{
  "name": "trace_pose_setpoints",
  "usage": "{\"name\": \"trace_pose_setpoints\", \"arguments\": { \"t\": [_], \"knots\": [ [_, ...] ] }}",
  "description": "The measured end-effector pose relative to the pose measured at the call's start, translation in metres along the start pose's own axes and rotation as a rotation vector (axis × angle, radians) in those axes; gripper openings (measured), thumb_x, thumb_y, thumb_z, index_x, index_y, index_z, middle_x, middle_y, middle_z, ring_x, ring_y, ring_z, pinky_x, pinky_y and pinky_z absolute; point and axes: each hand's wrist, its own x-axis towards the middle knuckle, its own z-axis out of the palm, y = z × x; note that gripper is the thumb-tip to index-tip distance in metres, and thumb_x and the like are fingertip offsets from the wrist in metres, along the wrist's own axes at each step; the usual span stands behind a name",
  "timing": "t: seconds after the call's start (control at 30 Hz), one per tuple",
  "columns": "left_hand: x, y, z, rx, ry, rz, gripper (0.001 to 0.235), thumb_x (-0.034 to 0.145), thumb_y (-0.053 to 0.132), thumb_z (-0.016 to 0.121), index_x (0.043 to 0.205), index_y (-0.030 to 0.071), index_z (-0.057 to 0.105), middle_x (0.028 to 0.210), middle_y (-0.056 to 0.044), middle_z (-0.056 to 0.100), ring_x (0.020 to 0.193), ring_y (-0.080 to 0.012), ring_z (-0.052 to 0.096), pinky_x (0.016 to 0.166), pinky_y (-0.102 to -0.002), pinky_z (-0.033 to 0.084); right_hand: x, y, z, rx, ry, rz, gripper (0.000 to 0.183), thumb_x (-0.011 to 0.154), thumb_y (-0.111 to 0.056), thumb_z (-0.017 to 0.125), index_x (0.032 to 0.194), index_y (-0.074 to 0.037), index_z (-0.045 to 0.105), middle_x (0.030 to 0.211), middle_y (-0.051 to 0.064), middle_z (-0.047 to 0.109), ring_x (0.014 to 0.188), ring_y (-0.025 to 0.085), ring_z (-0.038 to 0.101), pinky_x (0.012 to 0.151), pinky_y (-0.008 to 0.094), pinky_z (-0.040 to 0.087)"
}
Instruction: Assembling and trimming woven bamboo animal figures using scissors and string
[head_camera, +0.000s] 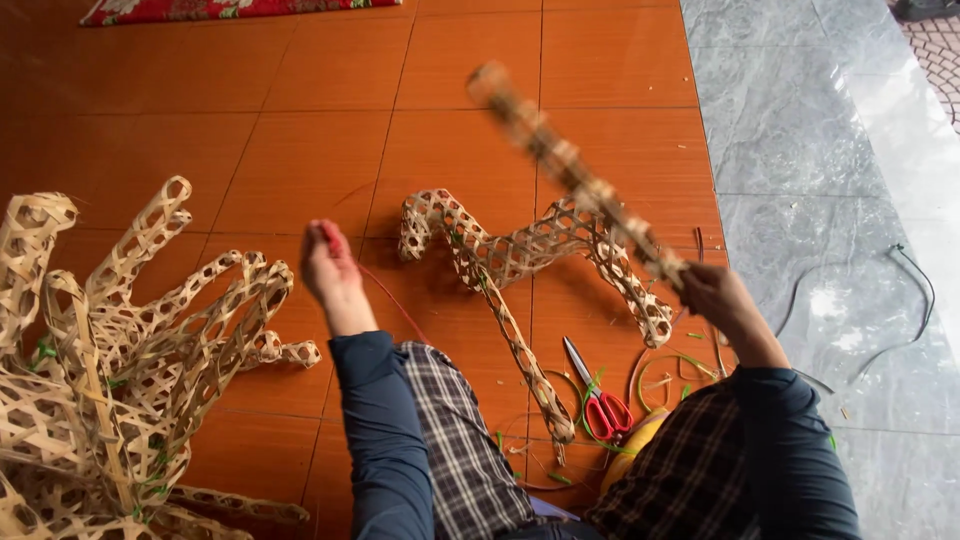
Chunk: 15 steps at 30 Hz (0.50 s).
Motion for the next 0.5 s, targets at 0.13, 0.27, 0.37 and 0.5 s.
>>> {"name": "trace_pose_setpoints", "arguments": {
  "t": [0.13,0.27,0.37,0.5],
  "knots": [
    [-0.02,0.06,-0.042,0.455,-0.026,0.234,0.021,0.103,0.006,0.076,0.121,-0.004,0.075,0.11,-0.014,0.078,0.102,-0.0215,0.081,0.096,-0.027,0.072,0.018,0.029,-0.015,-0.267,0.293,0.01,0.028,0.114,-0.052,0.068,0.12,-0.031,0.084,0.079,0.011,0.077,0.086,0.037,0.077,0.079,0.053,0.06],
    [-0.042,0.138,-0.171,1.572,-0.192,0.34,0.015,0.104,0.018,0.075,0.089,0.016,0.074,0.09,-0.002,0.069,0.09,-0.021,0.076,0.084,-0.031,0.067,0.007,0.017,-0.01,-0.401,0.347,-0.083,0.025,0.114,-0.048,0.065,0.112,-0.028,0.079,0.077,0.008,0.074,0.085,0.035,0.076,0.082,0.052,0.059],
    [-0.055,0.177,-0.242,2.589,-0.31,-0.129,0.007,0.097,0.024,0.076,0.101,0.03,0.073,0.097,0.0,0.076,0.098,-0.0262,0.077,0.09,-0.042,0.064,-0.005,0.002,0.012,-0.614,0.378,-0.275,0.024,0.111,-0.041,0.069,0.129,-0.028,0.078,0.095,0.015,0.077,0.093,0.046,0.076,0.083,0.06,0.061],
    [-0.074,0.153,-0.18,2.735,-0.473,-0.022,0.046,0.108,0.055,0.065,0.127,0.014,0.073,0.12,-0.021,0.081,0.121,-0.0471,0.075,0.102,-0.064,0.06,-0.006,-0.019,0.052,-0.792,0.343,-0.719,0.024,0.101,-0.028,0.079,0.121,-0.015,0.075,0.102,0.011,0.076,0.102,0.035,0.079,0.09,0.05,0.064]
  ]
}}
